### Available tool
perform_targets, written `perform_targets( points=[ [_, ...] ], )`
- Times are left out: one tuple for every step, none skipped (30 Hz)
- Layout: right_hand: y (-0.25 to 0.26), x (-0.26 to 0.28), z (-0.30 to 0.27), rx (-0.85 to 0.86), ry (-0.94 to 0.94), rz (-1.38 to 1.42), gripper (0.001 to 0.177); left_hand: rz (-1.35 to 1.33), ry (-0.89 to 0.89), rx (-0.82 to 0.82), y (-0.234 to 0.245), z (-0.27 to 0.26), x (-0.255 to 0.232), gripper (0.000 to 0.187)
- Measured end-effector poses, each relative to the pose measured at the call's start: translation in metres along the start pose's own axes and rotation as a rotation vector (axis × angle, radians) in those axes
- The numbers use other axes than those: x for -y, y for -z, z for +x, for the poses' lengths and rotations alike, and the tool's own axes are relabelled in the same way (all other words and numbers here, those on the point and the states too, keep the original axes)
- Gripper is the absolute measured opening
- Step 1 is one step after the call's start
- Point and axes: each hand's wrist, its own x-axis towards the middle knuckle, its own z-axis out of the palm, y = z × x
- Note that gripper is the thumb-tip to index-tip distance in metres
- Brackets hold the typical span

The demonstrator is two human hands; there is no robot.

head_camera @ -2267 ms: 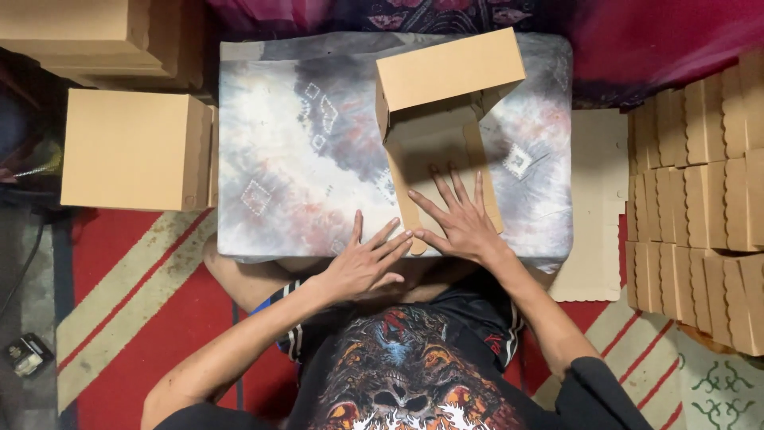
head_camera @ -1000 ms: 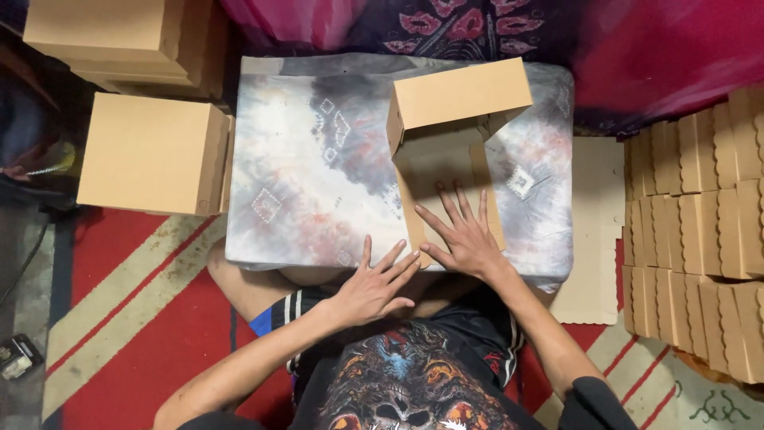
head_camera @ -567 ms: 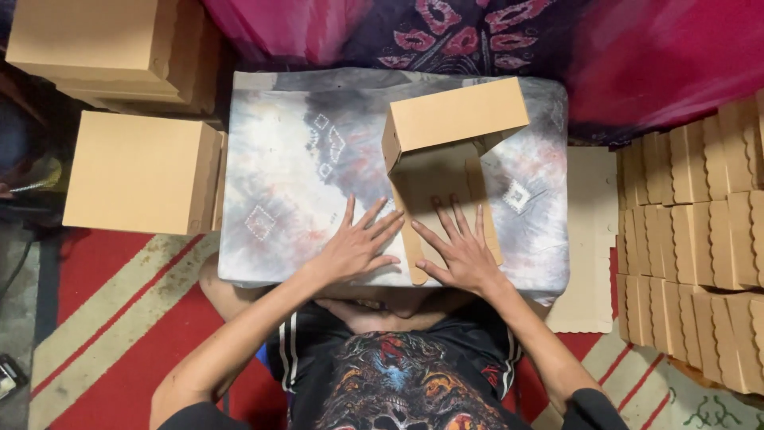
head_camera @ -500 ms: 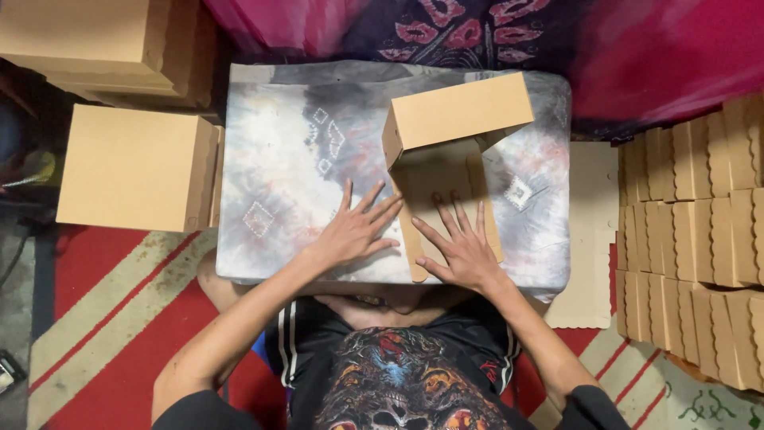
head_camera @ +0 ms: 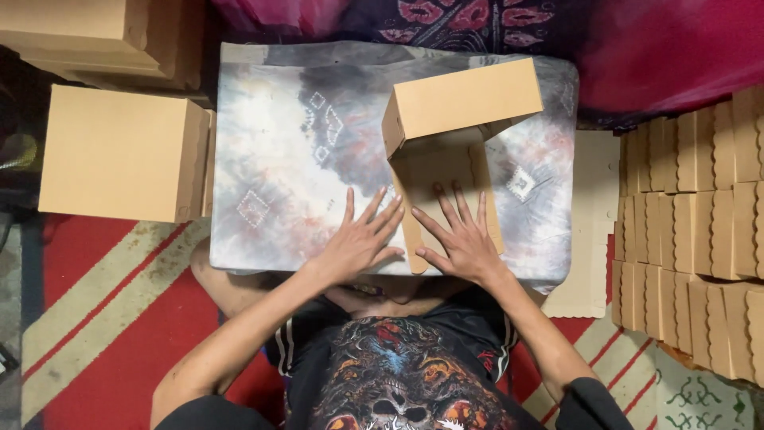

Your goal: Folding and assembling a cardboard box by hand while sitting on the floor.

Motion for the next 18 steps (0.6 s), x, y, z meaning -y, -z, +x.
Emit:
perform_targets(
  points=[
    [-0.002, 0.0, -0.001, -0.002, -0.001, 0.001, 0.068, 0.002, -0.001, 0.001, -0.006, -0.009, -0.01, 0.076],
    [-0.003, -0.001, -0.002, -0.005, -0.005, 0.007, 0.068, -0.044, -0.022, 0.009, -0.013, -0.018, -0.019, 0.077],
    [-0.004, -0.001, -0.002, -0.008, -0.009, 0.013, 0.068, -0.089, -0.043, 0.016, -0.019, -0.027, -0.028, 0.078],
    [-0.003, -0.001, -0.003, -0.011, -0.007, 0.012, 0.068, -0.085, -0.043, 0.015, -0.014, -0.034, -0.04, 0.078],
    [-0.003, -0.001, -0.004, -0.006, 0.0, 0.007, 0.069, -0.1, -0.059, 0.034, -0.009, -0.041, -0.051, 0.077],
    [-0.002, -0.001, -0.003, -0.002, 0.008, 0.001, 0.069, -0.114, -0.075, 0.052, -0.004, -0.048, -0.062, 0.076],
    [-0.002, -0.001, -0.003, -0.007, 0.011, -0.001, 0.069, -0.109, -0.075, 0.049, -0.003, -0.05, -0.065, 0.076],
    [-0.003, -0.001, -0.004, -0.003, 0.0, -0.001, 0.069, -0.111, -0.086, 0.052, -0.002, -0.054, -0.069, 0.076],
    [-0.004, -0.001, -0.004, 0.002, -0.011, -0.002, 0.068, -0.113, -0.096, 0.054, -0.001, -0.057, -0.073, 0.075],
    [-0.004, -0.001, -0.005, -0.003, -0.008, -0.004, 0.068, -0.108, -0.096, 0.051, -0.001, -0.057, -0.071, 0.075],
    [-0.004, -0.001, -0.005, -0.001, -0.001, -0.005, 0.068, -0.101, -0.101, 0.048, -0.002, -0.057, -0.07, 0.075],
    [-0.004, -0.002, -0.005, 0.002, 0.005, -0.007, 0.068, -0.096, -0.106, 0.046, -0.003, -0.056, -0.068, 0.074],
    [-0.002, -0.001, -0.005, -0.003, 0.006, -0.009, 0.068, -0.091, -0.108, 0.044, -0.001, -0.055, -0.065, 0.074],
    [0.0, 0.0, -0.004, -0.007, 0.012, -0.012, 0.069, -0.084, -0.11, 0.045, 0.001, -0.054, -0.062, 0.072],
    [0.002, 0.001, -0.003, -0.012, 0.018, -0.015, 0.07, -0.077, -0.113, 0.046, 0.002, -0.052, -0.059, 0.071],
    [0.002, 0.001, -0.004, -0.014, 0.019, -0.016, 0.07, -0.076, -0.114, 0.045, 0.003, -0.05, -0.056, 0.071],
    [0.002, 0.001, -0.004, -0.02, 0.024, -0.024, 0.07, -0.075, -0.114, 0.045, 0.004, -0.048, -0.053, 0.071],
    [0.002, 0.0, -0.003, -0.027, 0.03, -0.034, 0.069, -0.072, -0.113, 0.043, 0.005, -0.045, -0.049, 0.071]
  ],
)
